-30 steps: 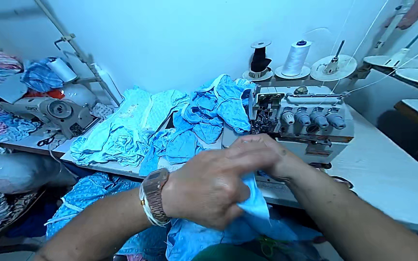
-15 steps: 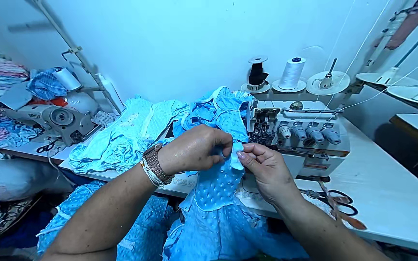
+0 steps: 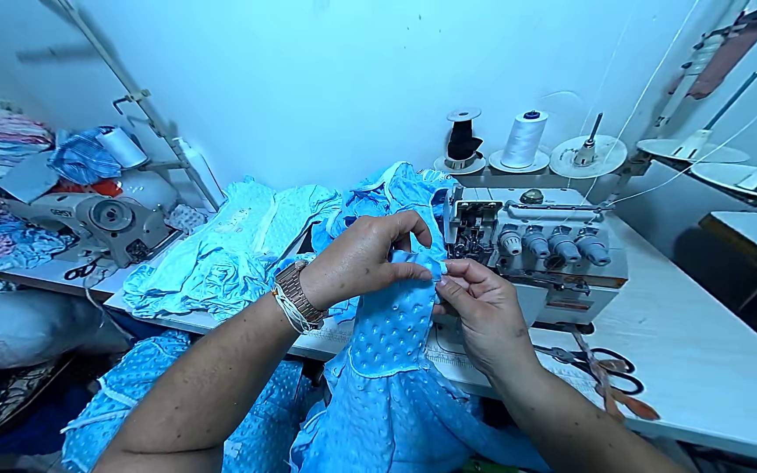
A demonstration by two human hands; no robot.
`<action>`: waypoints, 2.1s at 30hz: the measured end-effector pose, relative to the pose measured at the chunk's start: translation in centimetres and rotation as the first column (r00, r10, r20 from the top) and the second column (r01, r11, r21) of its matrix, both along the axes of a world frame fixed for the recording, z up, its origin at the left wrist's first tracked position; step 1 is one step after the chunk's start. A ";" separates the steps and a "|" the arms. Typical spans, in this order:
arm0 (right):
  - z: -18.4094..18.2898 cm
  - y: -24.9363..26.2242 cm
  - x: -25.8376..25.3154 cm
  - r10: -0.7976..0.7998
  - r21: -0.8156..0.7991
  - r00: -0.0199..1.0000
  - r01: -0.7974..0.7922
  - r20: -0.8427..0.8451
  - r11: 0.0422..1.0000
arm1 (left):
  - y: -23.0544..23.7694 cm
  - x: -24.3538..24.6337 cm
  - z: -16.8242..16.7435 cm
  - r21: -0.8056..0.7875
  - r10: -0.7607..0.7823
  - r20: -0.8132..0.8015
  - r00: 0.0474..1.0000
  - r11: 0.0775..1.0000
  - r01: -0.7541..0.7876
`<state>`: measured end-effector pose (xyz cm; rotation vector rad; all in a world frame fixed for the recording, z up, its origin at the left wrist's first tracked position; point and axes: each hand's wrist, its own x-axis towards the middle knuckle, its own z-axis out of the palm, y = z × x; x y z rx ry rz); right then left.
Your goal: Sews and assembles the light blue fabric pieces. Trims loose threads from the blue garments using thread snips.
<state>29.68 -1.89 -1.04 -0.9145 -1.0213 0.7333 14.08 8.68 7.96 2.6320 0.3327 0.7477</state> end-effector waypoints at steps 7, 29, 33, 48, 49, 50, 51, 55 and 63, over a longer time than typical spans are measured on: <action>0.1 0.1 0.0 -0.026 0.076 0.998 0.022 0.054 0.997 | 0.0 0.3 0.1 0.039 0.010 0.023 1.000 0.999 -0.011; 0.1 0.2 -0.6 -0.197 0.201 0.933 0.139 0.303 0.970 | -1.0 2.0 4.0 0.157 0.137 -0.418 0.898 0.985 -0.077; -1.6 -0.5 -1.4 -0.031 -0.024 0.977 0.037 0.210 0.999 | -0.8 1.5 4.3 0.286 0.150 -0.291 0.945 0.956 -0.063; -8.3 -3.7 -1.6 -0.070 -0.128 0.953 0.112 0.293 0.985 | 2.4 -1.4 2.2 0.016 0.098 -0.013 0.995 0.995 -0.098; -8.4 -3.7 -1.6 -0.088 -0.116 0.951 0.128 0.297 0.985 | 2.5 -1.4 2.3 0.004 0.090 -0.015 0.996 0.996 -0.090; -8.5 -3.6 -1.6 -0.111 -0.093 0.948 0.145 0.300 0.985 | 2.5 -1.4 2.4 -0.006 0.084 -0.016 0.996 0.996 -0.084; -8.6 -3.5 -1.7 -0.132 -0.066 0.942 0.160 0.309 0.985 | 2.4 -1.4 2.5 -0.011 0.075 -0.014 0.997 0.997 -0.075; -9.0 -3.3 -1.7 -0.211 0.042 0.905 0.210 0.369 0.977 | 2.4 -1.6 2.9 0.002 0.045 -0.024 0.999 0.999 -0.045; -9.5 -3.2 -1.2 -0.237 0.129 0.833 0.199 0.500 0.971 | 2.6 -1.9 3.2 0.041 -0.056 -0.020 0.998 0.998 0.057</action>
